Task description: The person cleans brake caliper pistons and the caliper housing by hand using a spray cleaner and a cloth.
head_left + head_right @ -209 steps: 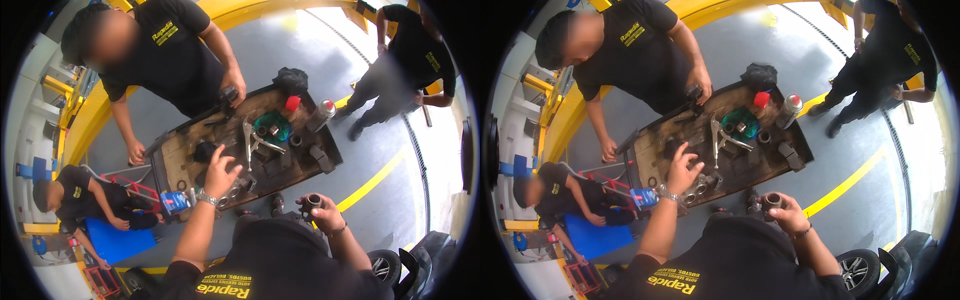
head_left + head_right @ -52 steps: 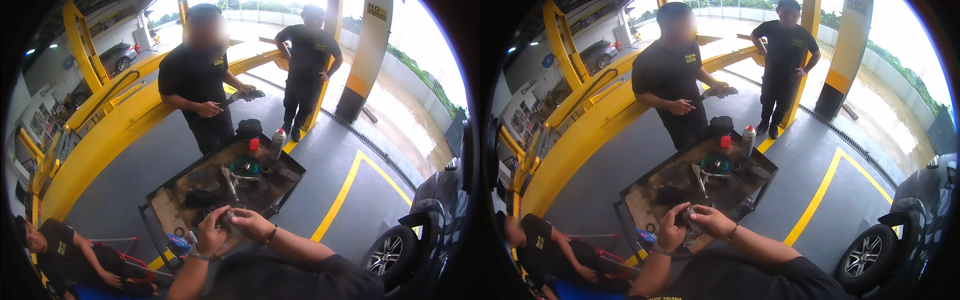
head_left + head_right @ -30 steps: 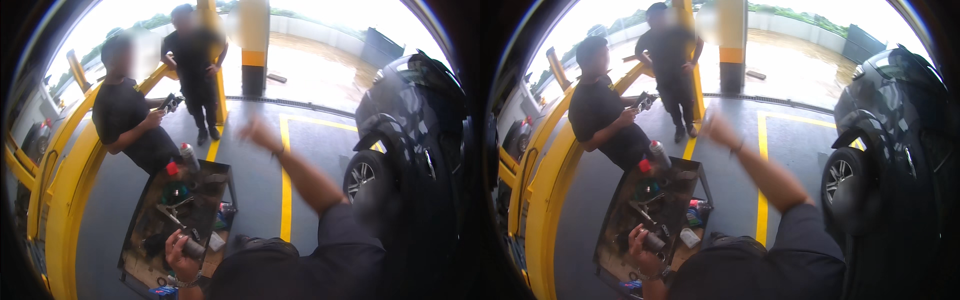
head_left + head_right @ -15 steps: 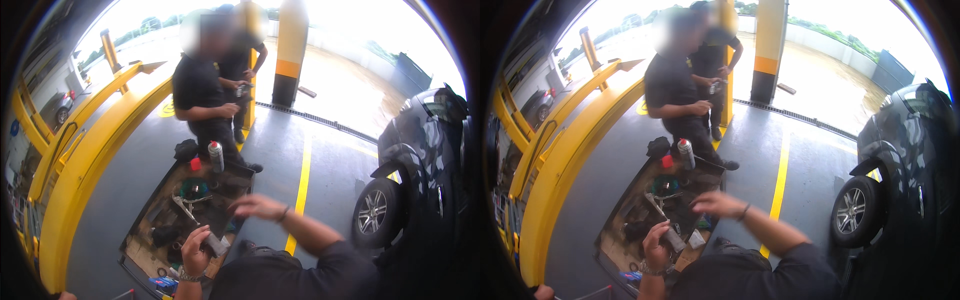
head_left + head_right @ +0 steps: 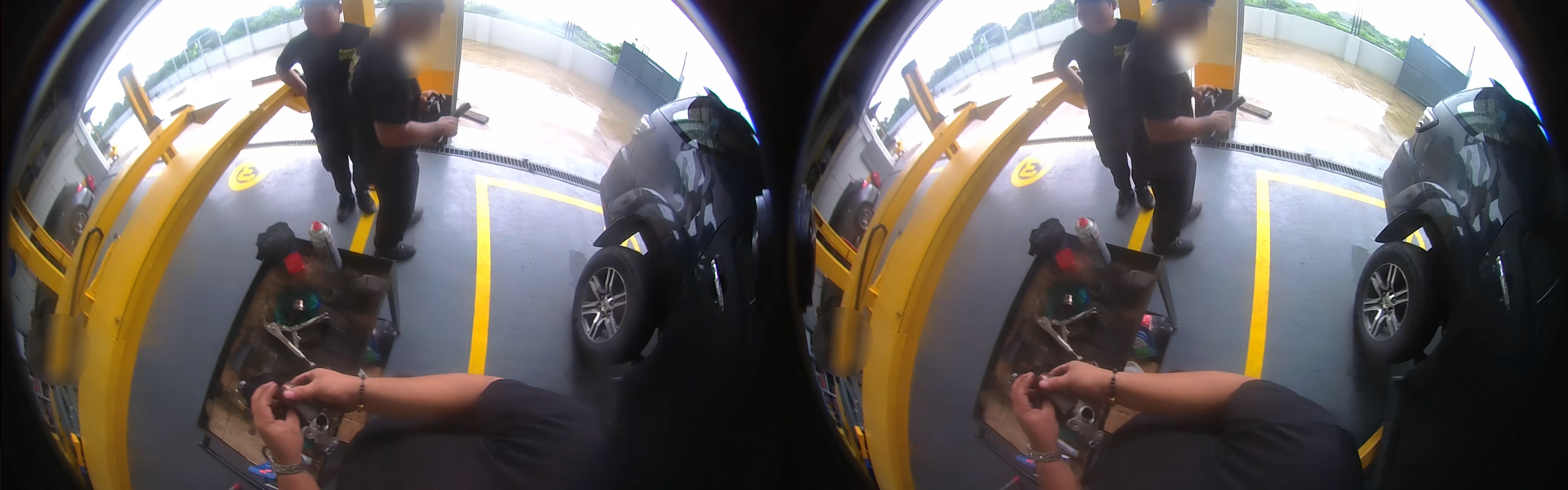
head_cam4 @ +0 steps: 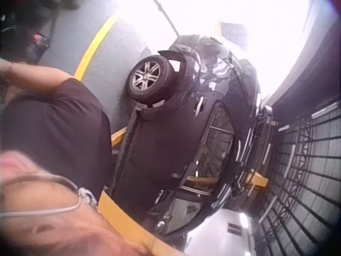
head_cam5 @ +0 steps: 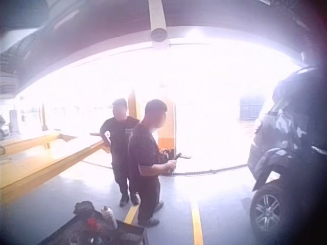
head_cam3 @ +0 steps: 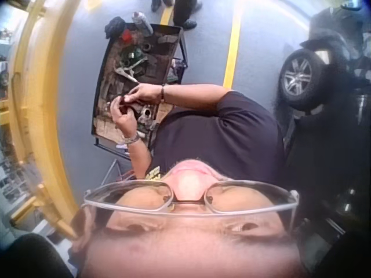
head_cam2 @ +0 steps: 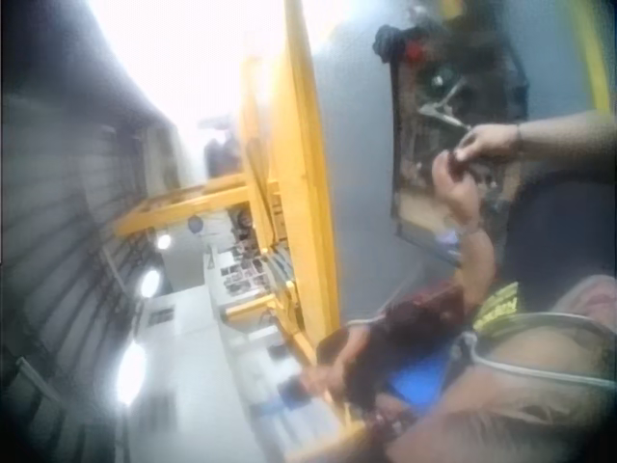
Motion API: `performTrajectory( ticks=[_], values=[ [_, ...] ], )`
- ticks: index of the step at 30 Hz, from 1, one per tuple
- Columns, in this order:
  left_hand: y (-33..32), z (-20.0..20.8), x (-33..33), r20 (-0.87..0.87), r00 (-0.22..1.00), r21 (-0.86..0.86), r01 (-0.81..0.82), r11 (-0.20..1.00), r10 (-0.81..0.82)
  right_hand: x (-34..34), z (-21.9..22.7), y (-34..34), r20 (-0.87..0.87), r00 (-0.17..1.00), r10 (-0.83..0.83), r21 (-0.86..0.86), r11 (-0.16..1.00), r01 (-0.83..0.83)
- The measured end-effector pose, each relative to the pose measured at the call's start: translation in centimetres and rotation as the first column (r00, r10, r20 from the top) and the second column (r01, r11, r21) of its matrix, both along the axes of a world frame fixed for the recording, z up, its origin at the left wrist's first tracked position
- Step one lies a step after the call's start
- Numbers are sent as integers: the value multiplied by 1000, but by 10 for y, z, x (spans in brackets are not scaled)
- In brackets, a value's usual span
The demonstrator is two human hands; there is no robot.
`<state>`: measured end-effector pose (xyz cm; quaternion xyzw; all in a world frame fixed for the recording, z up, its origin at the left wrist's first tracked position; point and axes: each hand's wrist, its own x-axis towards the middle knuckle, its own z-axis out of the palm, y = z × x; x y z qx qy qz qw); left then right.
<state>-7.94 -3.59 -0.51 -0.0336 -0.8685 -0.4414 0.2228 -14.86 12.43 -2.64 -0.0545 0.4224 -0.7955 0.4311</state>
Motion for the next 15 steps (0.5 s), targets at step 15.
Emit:
performTrajectory(
  ticks=[15],
  values=[
    [-2,29,-2,-172,981,-145,66,987,-91,-16,27,9,-390,906,165,222,972,-81]
  ],
)
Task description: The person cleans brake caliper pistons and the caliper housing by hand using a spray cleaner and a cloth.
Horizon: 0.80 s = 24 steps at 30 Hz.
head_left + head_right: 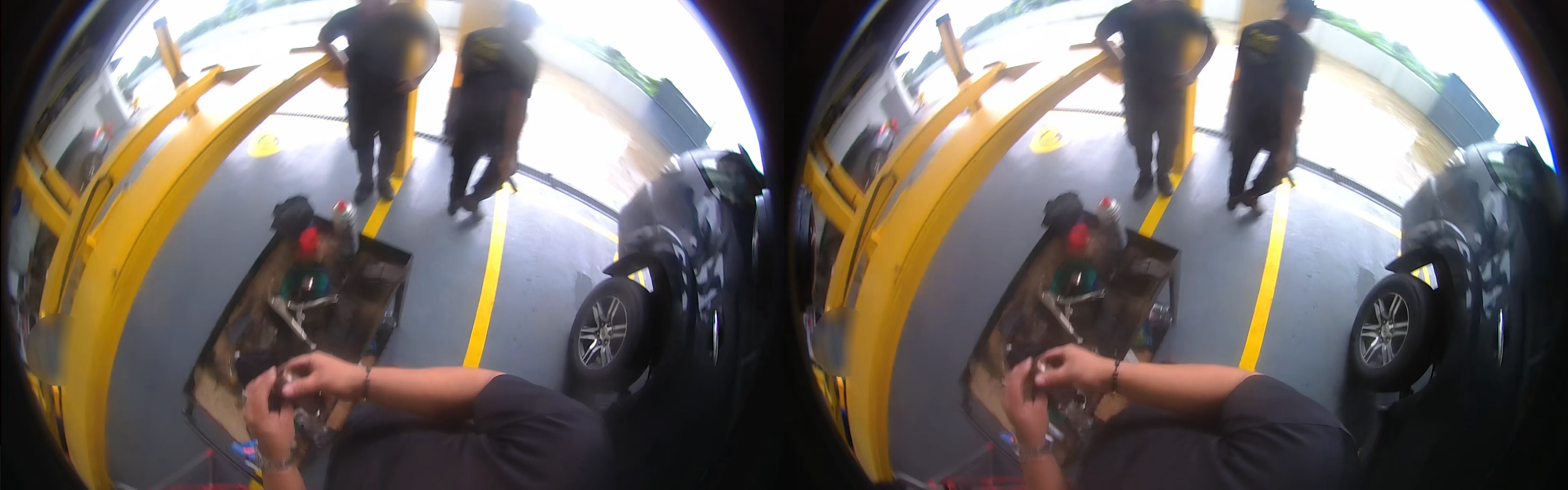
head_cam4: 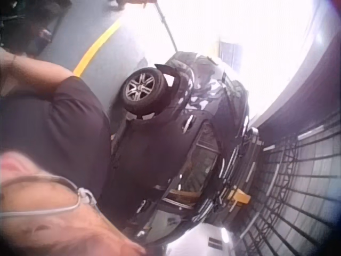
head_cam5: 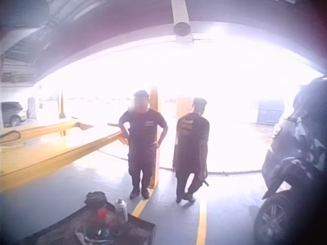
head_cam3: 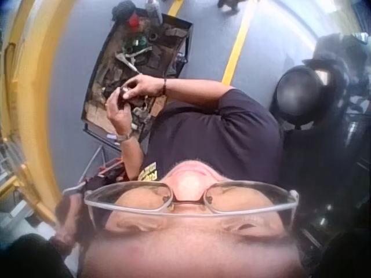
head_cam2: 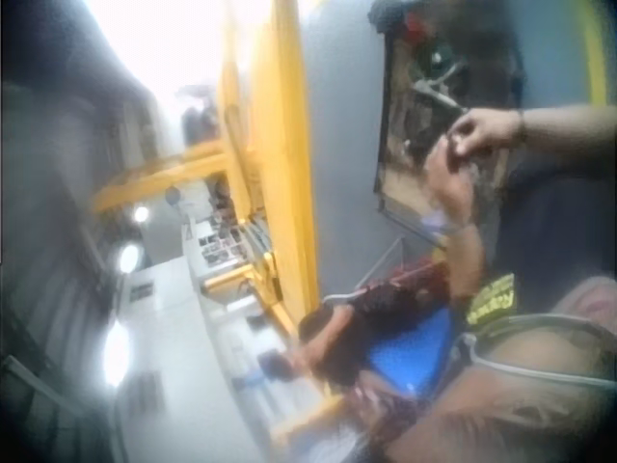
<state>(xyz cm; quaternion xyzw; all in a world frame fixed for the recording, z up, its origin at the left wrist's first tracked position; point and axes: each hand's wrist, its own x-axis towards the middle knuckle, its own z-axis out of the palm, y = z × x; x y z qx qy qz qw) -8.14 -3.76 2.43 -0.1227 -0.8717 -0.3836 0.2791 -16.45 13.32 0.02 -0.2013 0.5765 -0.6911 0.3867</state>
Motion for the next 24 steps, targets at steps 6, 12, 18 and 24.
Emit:
performTrajectory(
  ticks=[6,12,18,24],
  values=[
    [4,0,-2,83,996,59,-33,998,28,15,-9,-5,395,906,-154,-197,949,247],
    [6,1,-1,78,997,251,-47,967,28,15,7,9,515,857,-32,-256,948,189],
    [15,-6,-3,11,998,235,64,970,-69,15,-8,11,428,904,-1,-290,947,138],
    [26,-5,-10,18,992,124,119,985,-122,9,-29,13,501,860,94,-365,924,111]
  ],
)
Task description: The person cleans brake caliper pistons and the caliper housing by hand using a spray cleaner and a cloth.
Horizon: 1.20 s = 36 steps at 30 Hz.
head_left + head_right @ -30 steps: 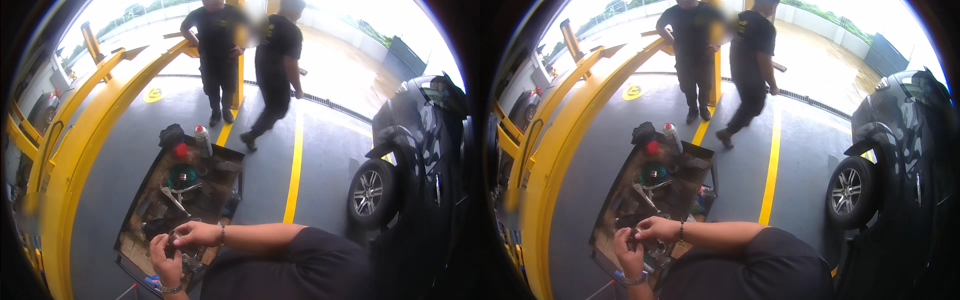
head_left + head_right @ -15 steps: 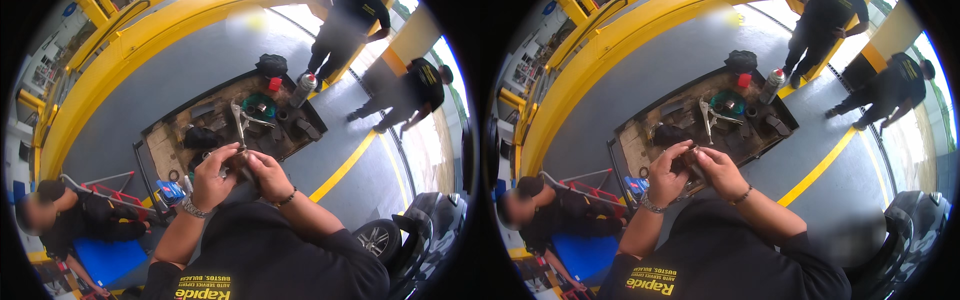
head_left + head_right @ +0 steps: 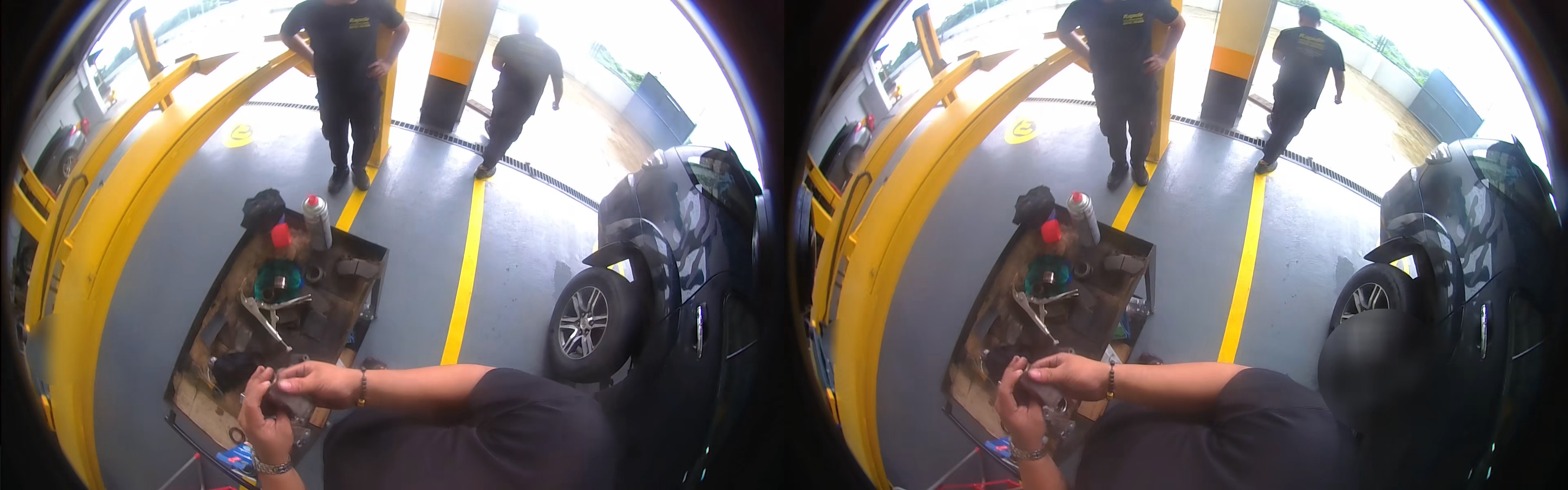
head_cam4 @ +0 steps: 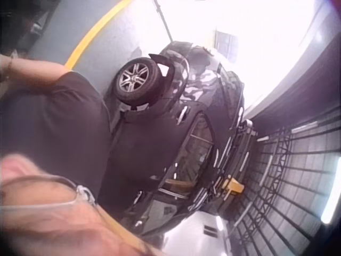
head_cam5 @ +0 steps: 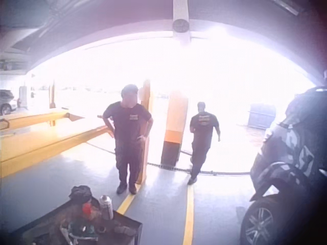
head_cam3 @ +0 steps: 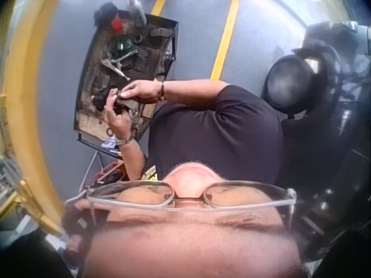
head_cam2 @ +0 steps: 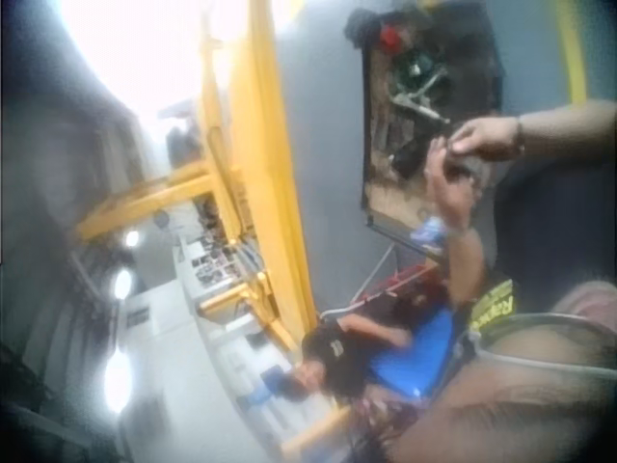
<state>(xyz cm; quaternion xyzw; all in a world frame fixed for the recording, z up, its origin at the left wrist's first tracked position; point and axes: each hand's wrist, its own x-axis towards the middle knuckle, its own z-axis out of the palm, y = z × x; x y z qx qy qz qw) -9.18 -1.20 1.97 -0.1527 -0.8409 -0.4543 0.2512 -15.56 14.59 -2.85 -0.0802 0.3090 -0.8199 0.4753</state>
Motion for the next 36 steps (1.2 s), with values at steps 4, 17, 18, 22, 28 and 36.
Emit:
performTrajectory(
  ticks=[4,17,18,22,28,36],
  values=[
    [9,-5,-7,40,999,-10,29,1000,-29,-10,-3,15,3,997,74,-54,996,-73],
    [46,6,-40,-137,980,-100,134,986,-147,-33,24,58,-3,995,100,-136,986,-100],
    [46,7,-42,-146,975,-114,154,982,-170,-37,22,62,3,990,144,-148,979,-142],
    [47,13,-48,-105,990,-359,49,932,-93,-40,15,64,-405,913,-41,86,993,82],
    [61,2,-58,-13,995,-391,-92,916,94,-32,13,51,-668,731,-142,404,756,516],
    [72,-10,-75,48,992,54,113,992,-116,-46,10,75,63,984,-164,-122,978,171]
  ],
)
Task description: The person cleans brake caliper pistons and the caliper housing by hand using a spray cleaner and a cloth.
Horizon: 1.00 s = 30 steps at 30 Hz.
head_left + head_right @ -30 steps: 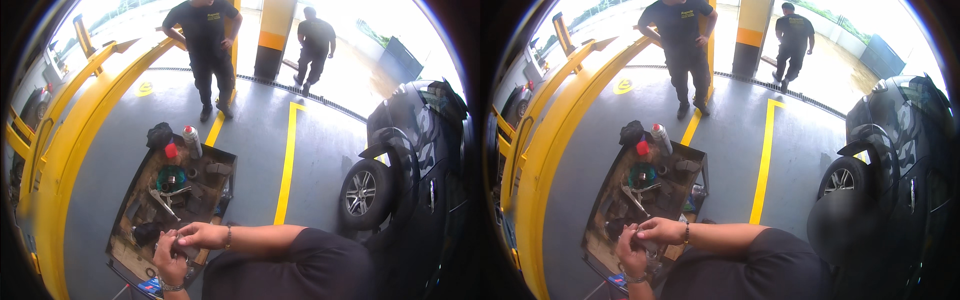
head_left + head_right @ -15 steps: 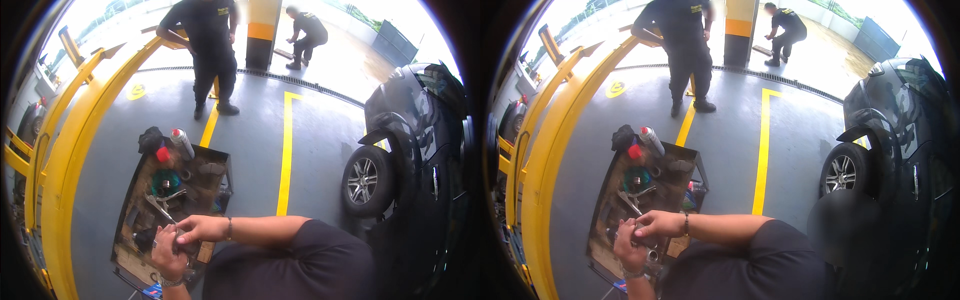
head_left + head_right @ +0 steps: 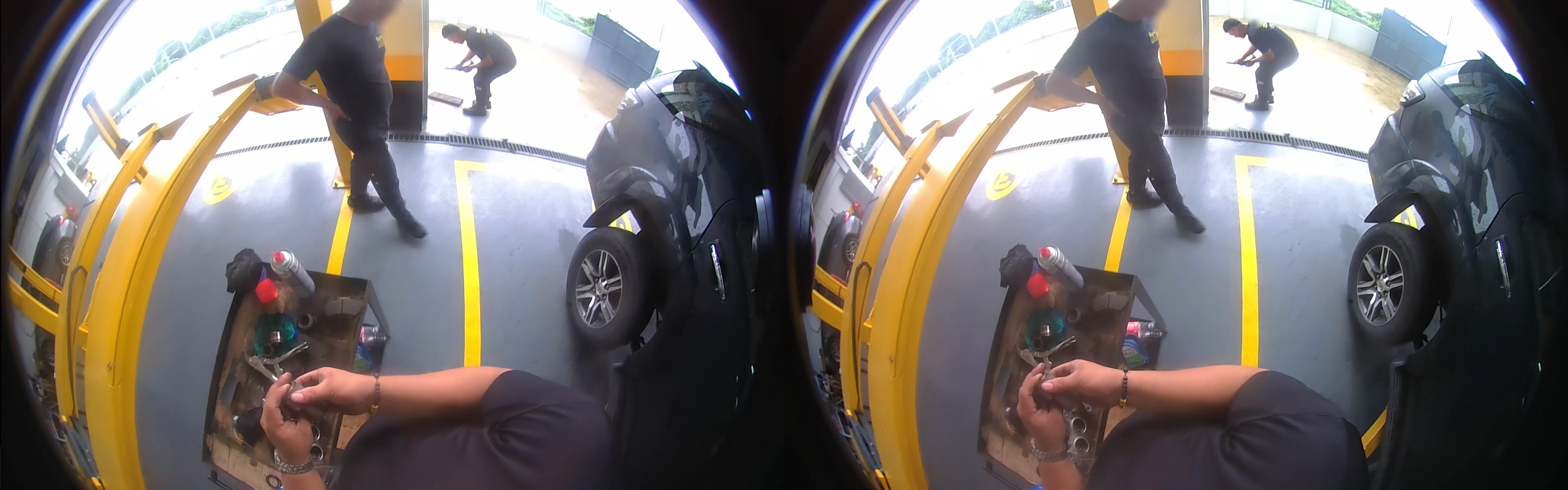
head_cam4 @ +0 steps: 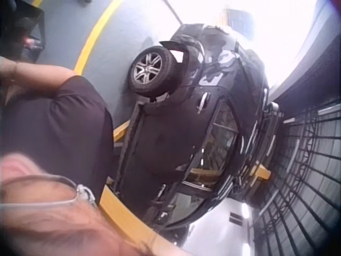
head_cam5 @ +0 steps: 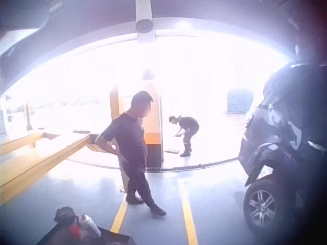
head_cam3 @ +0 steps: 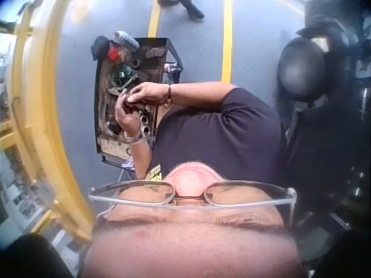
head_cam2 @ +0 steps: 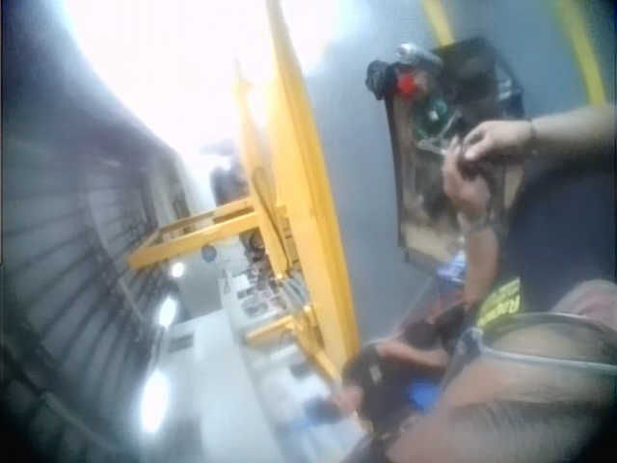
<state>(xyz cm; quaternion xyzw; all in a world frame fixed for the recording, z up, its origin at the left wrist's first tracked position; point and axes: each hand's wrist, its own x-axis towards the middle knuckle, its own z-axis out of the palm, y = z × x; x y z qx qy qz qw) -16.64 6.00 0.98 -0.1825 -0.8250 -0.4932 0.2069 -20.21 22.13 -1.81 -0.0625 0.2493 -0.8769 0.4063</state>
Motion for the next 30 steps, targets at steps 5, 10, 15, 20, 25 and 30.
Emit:
performTrajectory(
  ticks=[5,10,15,20,25,30],
  values=[
    [9,0,-15,-187,976,-57,105,993,-114,-8,-8,13,-38,998,47,-43,998,-49],
    [12,22,-23,-169,982,-318,29,948,-86,-20,-7,22,-225,973,59,205,979,-12],
    [12,20,-34,-109,993,-478,-4,878,-55,-21,0,19,-622,779,80,585,708,395],
    [3,-4,-38,-114,991,-99,65,993,-76,-23,-3,18,-296,954,-53,235,964,126],
    [-9,3,-30,-118,986,-277,83,957,-120,-27,-2,16,-344,938,44,244,969,44],
    [-9,7,-31,-84,996,-521,-25,853,-22,-24,-2,5,-560,826,66,612,705,358]
  ],
)
